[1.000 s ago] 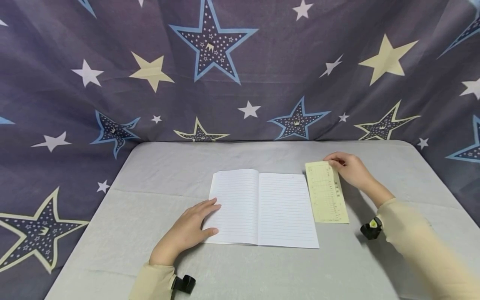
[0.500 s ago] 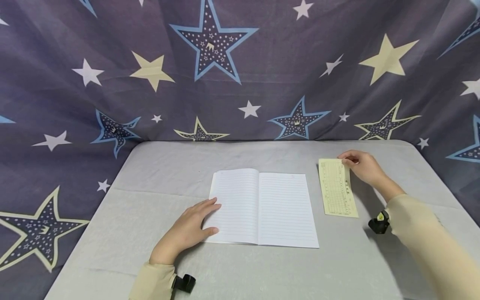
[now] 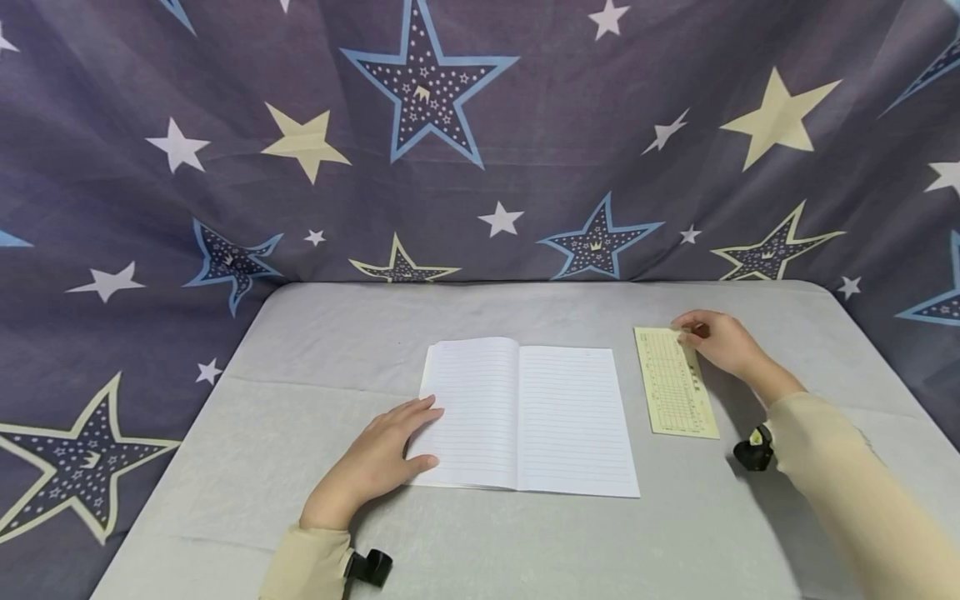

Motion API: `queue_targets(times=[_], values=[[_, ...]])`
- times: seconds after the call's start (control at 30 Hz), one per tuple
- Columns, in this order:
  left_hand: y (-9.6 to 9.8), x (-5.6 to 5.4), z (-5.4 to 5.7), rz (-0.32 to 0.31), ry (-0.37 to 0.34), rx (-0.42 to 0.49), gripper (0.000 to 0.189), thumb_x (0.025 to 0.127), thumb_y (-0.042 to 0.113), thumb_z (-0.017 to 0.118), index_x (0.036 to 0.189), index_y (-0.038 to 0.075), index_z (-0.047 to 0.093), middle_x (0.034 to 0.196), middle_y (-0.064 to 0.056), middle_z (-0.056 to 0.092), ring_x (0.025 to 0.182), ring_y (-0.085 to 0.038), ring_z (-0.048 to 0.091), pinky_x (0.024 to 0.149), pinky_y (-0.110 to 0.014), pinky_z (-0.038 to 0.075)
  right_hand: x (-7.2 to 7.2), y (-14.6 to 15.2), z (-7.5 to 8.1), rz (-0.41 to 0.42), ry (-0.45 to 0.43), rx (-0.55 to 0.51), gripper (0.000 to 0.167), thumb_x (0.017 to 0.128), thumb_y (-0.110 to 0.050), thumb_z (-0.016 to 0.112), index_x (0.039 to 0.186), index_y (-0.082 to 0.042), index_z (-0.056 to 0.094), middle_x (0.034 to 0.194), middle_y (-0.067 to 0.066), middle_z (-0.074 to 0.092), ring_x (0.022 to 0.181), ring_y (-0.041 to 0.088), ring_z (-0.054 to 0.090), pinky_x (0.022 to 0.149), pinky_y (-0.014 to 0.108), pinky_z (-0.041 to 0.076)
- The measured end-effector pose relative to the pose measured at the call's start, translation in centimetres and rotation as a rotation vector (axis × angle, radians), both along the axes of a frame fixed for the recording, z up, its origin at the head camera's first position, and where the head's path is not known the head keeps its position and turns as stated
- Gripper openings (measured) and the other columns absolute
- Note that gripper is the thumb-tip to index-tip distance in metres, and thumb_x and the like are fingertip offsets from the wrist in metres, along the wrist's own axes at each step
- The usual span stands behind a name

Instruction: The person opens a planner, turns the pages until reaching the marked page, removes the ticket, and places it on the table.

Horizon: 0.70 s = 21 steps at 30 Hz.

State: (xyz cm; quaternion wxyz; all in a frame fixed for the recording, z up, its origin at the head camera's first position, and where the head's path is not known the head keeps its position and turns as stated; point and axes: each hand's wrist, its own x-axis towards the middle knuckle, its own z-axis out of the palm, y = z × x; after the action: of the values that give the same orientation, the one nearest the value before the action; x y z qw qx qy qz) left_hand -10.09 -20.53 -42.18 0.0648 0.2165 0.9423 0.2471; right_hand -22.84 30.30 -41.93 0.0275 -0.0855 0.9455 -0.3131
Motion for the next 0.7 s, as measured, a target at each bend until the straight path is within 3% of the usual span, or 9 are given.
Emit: queue_targets(times=[0.1,0.23,0.57,0.7], values=[[0.0,0.0,0.0,0.015,-0.012,0.003,0.067,0.086,0.025,0.078,0.144,0.006,0.050,0.154,-0.013,0.040,0.141,-0.038,0.035,0.113,-0.058,0.028,0.6,0.0,0.5,0.014,0.005,0.038,0.031,0.100,-0.008,0.055,0.124,0.010,0.058,0.121,0.033,0.057,0.107,0.047,0.057,0.090,0.059,0.046],[-0.2,0.0,-0.1,0.057,-0.027,-0.008,0.074,0.085,0.029,0.079,0.146,0.004,0.046,0.157,-0.017,0.034,0.143,-0.040,0.031,0.114,-0.058,0.027,2.1,-0.4,1.3,0.011,-0.012,0.051,0.040,0.102,-0.016,0.054,0.134,0.009,0.051,0.134,0.036,0.047,0.119,0.054,0.048,0.097,0.066,0.040],[-0.1,-0.1,-0.2,0.085,-0.055,-0.020,0.078,0.084,0.032,0.078,0.148,0.003,0.043,0.159,-0.024,0.024,0.146,-0.043,0.020,0.116,-0.061,0.019,8.1,-3.9,2.5,0.142,0.002,-0.013,0.040,0.100,-0.019,0.060,0.133,0.003,0.056,0.136,0.031,0.051,0.129,0.052,0.042,0.106,0.067,0.031],[-0.1,-0.1,-0.3,0.068,-0.034,-0.010,0.076,0.084,0.030,0.079,0.147,0.003,0.045,0.158,-0.021,0.028,0.146,-0.041,0.023,0.116,-0.060,0.021,10.2,-5.6,2.3,0.199,0.000,-0.025,0.038,0.098,-0.019,0.063,0.131,0.000,0.059,0.133,0.026,0.057,0.127,0.048,0.047,0.105,0.064,0.035]])
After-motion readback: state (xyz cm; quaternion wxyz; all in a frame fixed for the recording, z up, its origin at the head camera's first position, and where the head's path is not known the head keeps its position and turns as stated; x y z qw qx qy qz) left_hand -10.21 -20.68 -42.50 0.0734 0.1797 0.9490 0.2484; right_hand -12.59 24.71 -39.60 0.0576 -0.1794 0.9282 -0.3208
